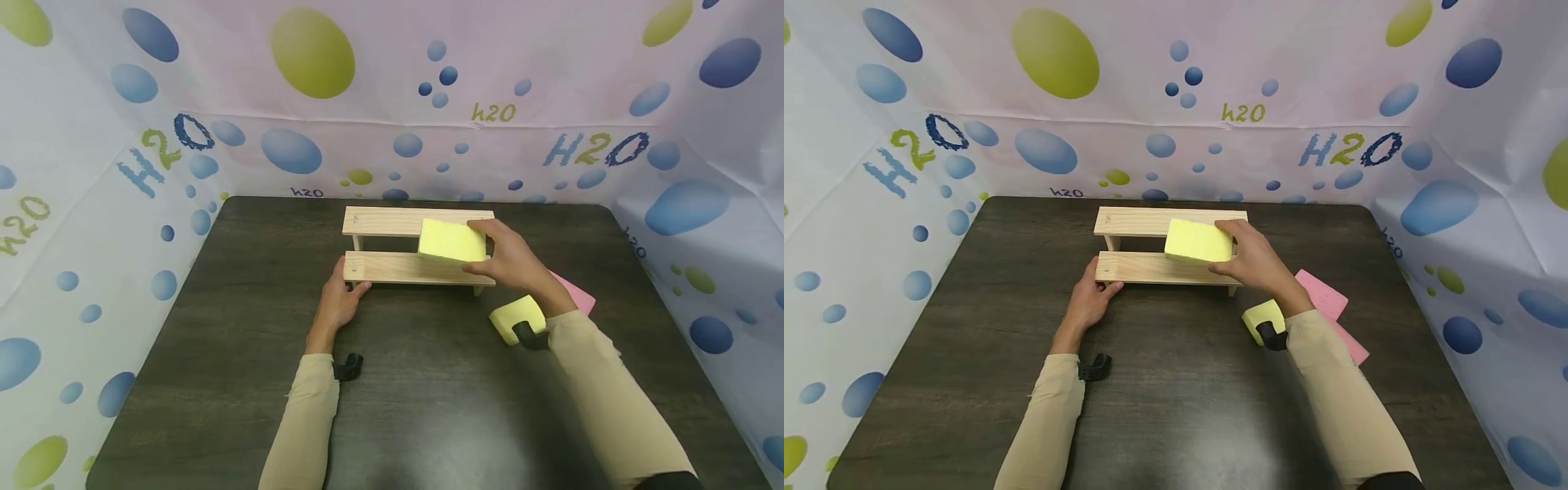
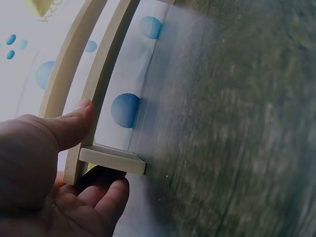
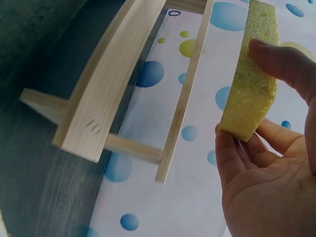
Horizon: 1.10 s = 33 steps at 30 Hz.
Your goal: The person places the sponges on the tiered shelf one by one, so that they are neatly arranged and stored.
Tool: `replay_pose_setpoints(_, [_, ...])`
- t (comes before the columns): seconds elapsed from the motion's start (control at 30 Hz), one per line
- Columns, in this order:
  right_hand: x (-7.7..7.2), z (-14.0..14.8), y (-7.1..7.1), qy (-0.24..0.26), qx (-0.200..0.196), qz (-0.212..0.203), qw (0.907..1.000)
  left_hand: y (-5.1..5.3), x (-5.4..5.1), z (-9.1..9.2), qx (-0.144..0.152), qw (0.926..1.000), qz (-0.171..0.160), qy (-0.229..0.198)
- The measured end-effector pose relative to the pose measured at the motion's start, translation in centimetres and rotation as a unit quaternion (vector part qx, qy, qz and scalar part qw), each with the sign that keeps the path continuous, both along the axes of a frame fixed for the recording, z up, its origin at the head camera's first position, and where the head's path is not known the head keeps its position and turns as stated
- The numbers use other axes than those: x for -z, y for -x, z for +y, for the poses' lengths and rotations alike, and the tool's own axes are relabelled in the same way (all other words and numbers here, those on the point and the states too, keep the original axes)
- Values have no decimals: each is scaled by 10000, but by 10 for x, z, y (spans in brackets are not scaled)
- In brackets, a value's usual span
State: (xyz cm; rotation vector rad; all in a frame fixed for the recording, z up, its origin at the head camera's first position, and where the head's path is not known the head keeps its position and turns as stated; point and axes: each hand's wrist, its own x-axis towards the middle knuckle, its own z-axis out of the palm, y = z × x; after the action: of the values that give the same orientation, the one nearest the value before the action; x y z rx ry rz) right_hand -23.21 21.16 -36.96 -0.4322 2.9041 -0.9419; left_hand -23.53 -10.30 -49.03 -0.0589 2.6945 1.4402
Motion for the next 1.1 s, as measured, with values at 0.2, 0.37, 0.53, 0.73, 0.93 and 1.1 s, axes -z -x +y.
replay_pose_setpoints(0.2, [-3, -18, 24, 41, -138, -53, 9999, 1, -1, 0, -13, 10000, -21, 43])
replay_pose_setpoints(0.37, [-5, -30, 38, 157, -263, -127, 9995, 1, -1, 0, -45, 10000, -21, 73])
replay_pose_setpoints(0.53, [-6, -42, 49, 304, -347, -147, 9988, -1, 0, -2, -59, 10000, 15, 71])
replay_pose_setpoints(0.73, [-3, -57, 63, 177, -399, -284, 9986, -4, 2, -4, -38, 9999, 156, -37])
replay_pose_setpoints(0.93, [-5, -69, 77, 58, -555, -274, 9981, -3, 1, -2, -2, 9998, 173, -22])
replay_pose_setpoints(1.1, [-9, -78, 86, 11, -601, -306, 9977, -2, 1, 0, 4, 9999, 119, -79])
